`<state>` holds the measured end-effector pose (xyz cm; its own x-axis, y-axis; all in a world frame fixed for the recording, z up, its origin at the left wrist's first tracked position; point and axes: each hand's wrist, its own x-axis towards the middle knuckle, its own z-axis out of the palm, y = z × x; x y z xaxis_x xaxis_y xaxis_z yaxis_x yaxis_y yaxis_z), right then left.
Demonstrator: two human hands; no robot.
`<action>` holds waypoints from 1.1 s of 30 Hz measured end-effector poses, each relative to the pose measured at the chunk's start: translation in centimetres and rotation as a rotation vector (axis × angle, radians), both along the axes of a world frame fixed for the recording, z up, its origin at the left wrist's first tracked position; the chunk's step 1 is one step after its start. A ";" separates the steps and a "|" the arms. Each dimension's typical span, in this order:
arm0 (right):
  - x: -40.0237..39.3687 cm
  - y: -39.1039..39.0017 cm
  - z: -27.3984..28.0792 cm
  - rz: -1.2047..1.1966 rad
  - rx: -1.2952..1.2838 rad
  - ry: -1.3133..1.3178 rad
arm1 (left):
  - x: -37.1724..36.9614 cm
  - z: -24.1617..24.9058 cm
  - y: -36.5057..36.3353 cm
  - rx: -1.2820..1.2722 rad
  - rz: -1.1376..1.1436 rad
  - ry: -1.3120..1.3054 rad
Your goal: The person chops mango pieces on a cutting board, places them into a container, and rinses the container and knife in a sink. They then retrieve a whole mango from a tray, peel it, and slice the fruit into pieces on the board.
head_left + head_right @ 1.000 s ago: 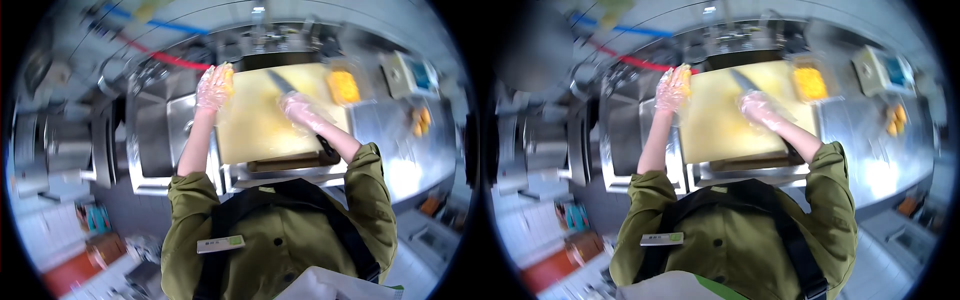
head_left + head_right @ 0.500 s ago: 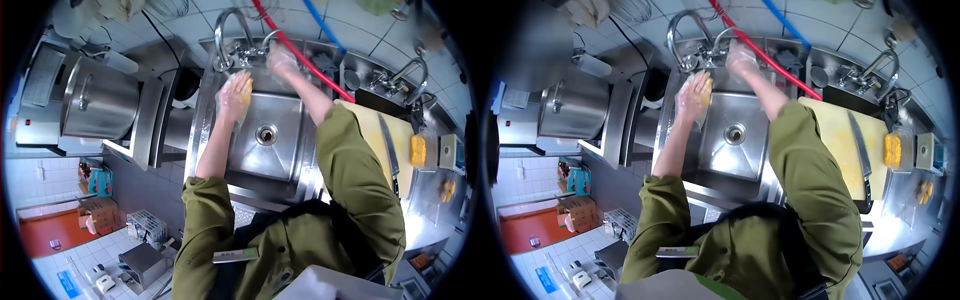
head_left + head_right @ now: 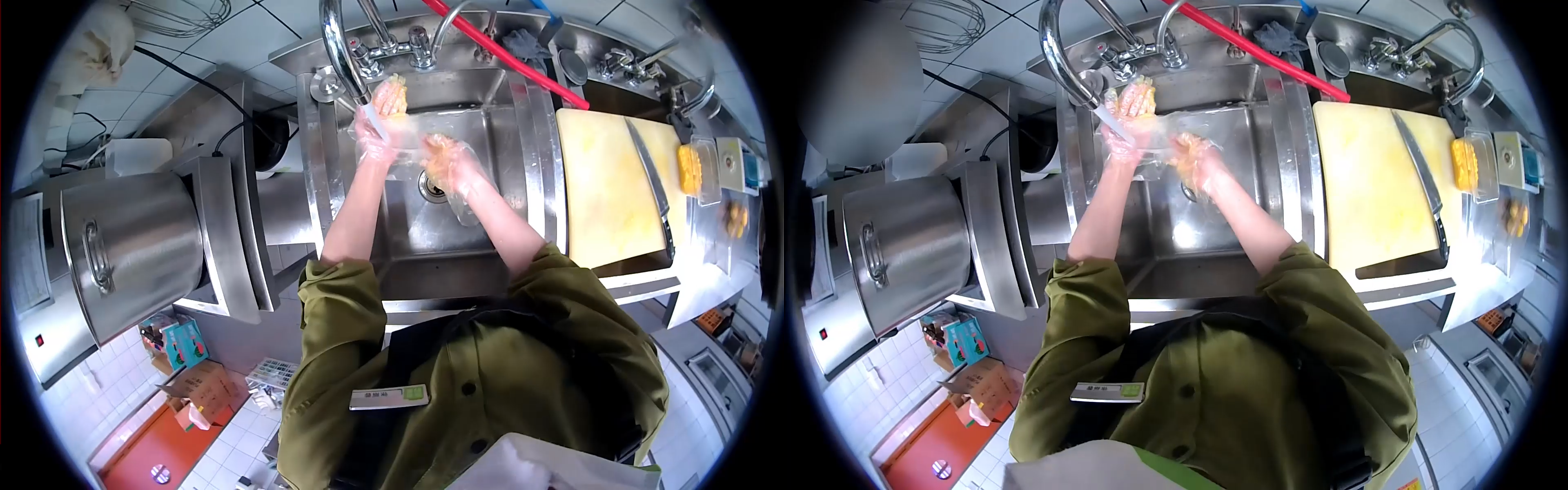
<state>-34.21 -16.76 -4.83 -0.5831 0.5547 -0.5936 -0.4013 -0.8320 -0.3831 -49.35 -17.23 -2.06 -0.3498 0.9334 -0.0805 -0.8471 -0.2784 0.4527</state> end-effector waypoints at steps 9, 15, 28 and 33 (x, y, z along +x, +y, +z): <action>-1.3 2.4 -3.8 0.023 -0.168 0.123 | 0.3 2.6 1.7 -0.180 0.283 0.721; -5.0 2.7 -1.8 -0.117 -0.395 0.403 | -1.4 3.8 -2.9 -0.363 0.255 0.251; -9.7 1.7 -3.9 0.136 -0.128 0.498 | -0.7 2.2 -8.3 -0.590 0.408 0.081; -12.4 2.9 -5.5 0.120 0.342 0.110 | 0.9 -0.9 -8.6 -0.608 0.258 -0.165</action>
